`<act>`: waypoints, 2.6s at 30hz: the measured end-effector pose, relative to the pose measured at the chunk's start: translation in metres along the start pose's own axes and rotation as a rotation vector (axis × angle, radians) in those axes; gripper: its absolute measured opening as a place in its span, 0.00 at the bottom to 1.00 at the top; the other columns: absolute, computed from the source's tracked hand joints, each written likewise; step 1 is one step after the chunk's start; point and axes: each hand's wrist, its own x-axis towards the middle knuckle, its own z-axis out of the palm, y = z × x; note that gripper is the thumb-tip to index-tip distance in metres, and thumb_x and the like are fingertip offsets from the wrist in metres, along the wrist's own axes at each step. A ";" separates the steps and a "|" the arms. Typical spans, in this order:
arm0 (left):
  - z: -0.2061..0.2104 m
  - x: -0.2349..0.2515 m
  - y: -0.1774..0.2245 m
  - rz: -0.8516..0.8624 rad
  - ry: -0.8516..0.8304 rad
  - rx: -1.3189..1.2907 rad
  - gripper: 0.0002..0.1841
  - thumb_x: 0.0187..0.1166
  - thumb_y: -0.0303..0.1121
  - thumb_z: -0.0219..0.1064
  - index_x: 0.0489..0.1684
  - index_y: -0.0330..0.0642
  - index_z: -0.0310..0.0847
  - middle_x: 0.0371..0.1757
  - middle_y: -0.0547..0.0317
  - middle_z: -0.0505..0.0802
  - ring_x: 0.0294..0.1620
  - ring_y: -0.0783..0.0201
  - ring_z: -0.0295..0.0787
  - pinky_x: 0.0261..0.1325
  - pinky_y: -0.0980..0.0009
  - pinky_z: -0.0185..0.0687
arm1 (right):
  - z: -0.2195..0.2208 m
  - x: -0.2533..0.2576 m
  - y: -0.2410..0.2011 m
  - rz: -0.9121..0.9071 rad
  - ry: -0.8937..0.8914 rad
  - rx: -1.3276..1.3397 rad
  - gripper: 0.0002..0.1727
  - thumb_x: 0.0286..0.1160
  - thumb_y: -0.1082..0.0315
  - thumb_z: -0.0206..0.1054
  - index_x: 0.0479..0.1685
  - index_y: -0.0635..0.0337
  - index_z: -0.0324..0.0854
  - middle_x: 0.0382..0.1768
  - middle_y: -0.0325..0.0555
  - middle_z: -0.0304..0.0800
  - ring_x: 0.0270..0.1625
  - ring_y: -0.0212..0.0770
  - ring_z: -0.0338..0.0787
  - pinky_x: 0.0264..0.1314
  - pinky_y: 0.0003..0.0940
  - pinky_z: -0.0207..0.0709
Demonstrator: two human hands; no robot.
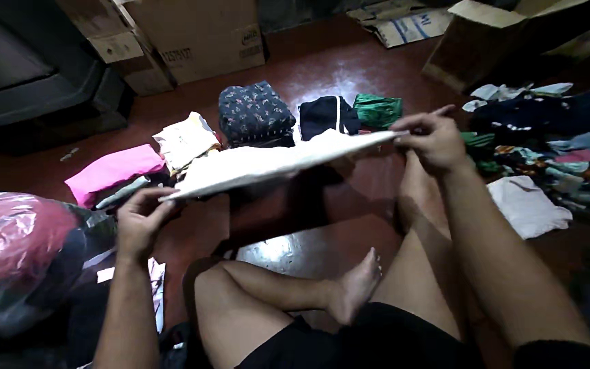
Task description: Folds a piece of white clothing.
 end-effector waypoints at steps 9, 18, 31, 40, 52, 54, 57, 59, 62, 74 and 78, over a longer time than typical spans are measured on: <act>0.076 -0.065 -0.138 -0.625 -0.946 0.678 0.23 0.83 0.47 0.66 0.67 0.41 0.86 0.67 0.40 0.89 0.73 0.42 0.83 0.78 0.38 0.72 | 0.062 -0.152 0.179 0.342 -0.594 -0.700 0.16 0.73 0.51 0.73 0.56 0.42 0.92 0.56 0.41 0.94 0.56 0.46 0.92 0.62 0.60 0.84; 0.136 -0.059 -0.164 -0.578 -1.069 0.857 0.21 0.83 0.49 0.62 0.67 0.51 0.86 0.72 0.40 0.84 0.72 0.39 0.82 0.71 0.33 0.77 | 0.108 -0.141 0.203 0.234 -0.787 -0.810 0.21 0.75 0.44 0.69 0.60 0.44 0.90 0.74 0.45 0.83 0.79 0.57 0.77 0.71 0.67 0.74; 0.149 -0.044 -0.162 -0.605 -0.989 0.808 0.23 0.86 0.52 0.57 0.70 0.53 0.84 0.65 0.48 0.91 0.69 0.45 0.86 0.70 0.35 0.78 | 0.125 -0.104 0.195 0.358 -0.650 -0.892 0.20 0.82 0.46 0.62 0.53 0.50 0.91 0.61 0.51 0.89 0.72 0.61 0.81 0.66 0.65 0.76; 0.153 0.018 -0.203 -1.002 -0.273 0.721 0.48 0.64 0.51 0.82 0.81 0.27 0.67 0.76 0.26 0.78 0.78 0.32 0.75 0.77 0.35 0.71 | 0.146 -0.014 0.233 0.858 -0.181 -0.599 0.40 0.59 0.49 0.84 0.71 0.61 0.78 0.55 0.68 0.89 0.58 0.68 0.89 0.58 0.72 0.79; 0.111 0.025 -0.167 -1.027 -0.247 0.011 0.14 0.81 0.30 0.69 0.60 0.36 0.79 0.42 0.50 0.89 0.37 0.64 0.85 0.43 0.62 0.84 | 0.106 -0.018 0.185 0.750 -0.240 -0.169 0.19 0.73 0.70 0.75 0.62 0.65 0.83 0.46 0.58 0.91 0.47 0.48 0.89 0.56 0.51 0.83; 0.100 0.014 -0.158 -0.996 -0.243 -0.086 0.19 0.80 0.29 0.69 0.68 0.40 0.76 0.45 0.52 0.90 0.38 0.65 0.86 0.42 0.64 0.85 | 0.103 -0.028 0.172 0.727 -0.219 -0.158 0.29 0.71 0.71 0.77 0.73 0.64 0.76 0.47 0.59 0.89 0.45 0.49 0.89 0.54 0.50 0.83; 0.085 -0.005 -0.158 -0.986 -0.281 -0.161 0.20 0.84 0.37 0.66 0.72 0.43 0.75 0.48 0.54 0.92 0.42 0.64 0.90 0.47 0.62 0.89 | 0.098 -0.051 0.152 0.708 -0.215 -0.108 0.36 0.69 0.74 0.78 0.80 0.56 0.70 0.43 0.57 0.90 0.39 0.47 0.90 0.49 0.49 0.86; 0.081 -0.016 -0.153 -1.021 -0.286 -0.161 0.14 0.87 0.35 0.63 0.64 0.40 0.80 0.43 0.55 0.93 0.39 0.66 0.91 0.46 0.66 0.89 | 0.095 -0.068 0.148 0.678 -0.231 -0.069 0.36 0.69 0.76 0.77 0.80 0.54 0.71 0.39 0.53 0.89 0.33 0.43 0.86 0.42 0.45 0.84; 0.074 -0.026 -0.155 -1.048 -0.261 -0.222 0.11 0.86 0.30 0.61 0.62 0.40 0.81 0.38 0.59 0.92 0.34 0.71 0.88 0.40 0.73 0.86 | 0.085 -0.091 0.147 0.665 -0.241 -0.070 0.32 0.71 0.75 0.76 0.77 0.48 0.75 0.37 0.51 0.88 0.30 0.41 0.84 0.38 0.42 0.83; 0.057 -0.054 -0.185 -0.949 -0.885 0.423 0.12 0.73 0.39 0.78 0.37 0.39 0.89 0.38 0.49 0.93 0.41 0.55 0.89 0.53 0.48 0.84 | 0.070 -0.156 0.171 0.856 -0.533 -0.395 0.35 0.62 0.54 0.85 0.69 0.59 0.80 0.42 0.52 0.93 0.44 0.48 0.92 0.57 0.55 0.84; 0.078 -0.051 -0.188 -0.944 -0.888 0.494 0.23 0.74 0.45 0.78 0.58 0.36 0.85 0.53 0.42 0.93 0.57 0.48 0.90 0.68 0.42 0.81 | 0.091 -0.159 0.170 0.823 -0.420 -0.553 0.36 0.62 0.45 0.83 0.68 0.56 0.81 0.44 0.54 0.94 0.48 0.56 0.93 0.59 0.66 0.82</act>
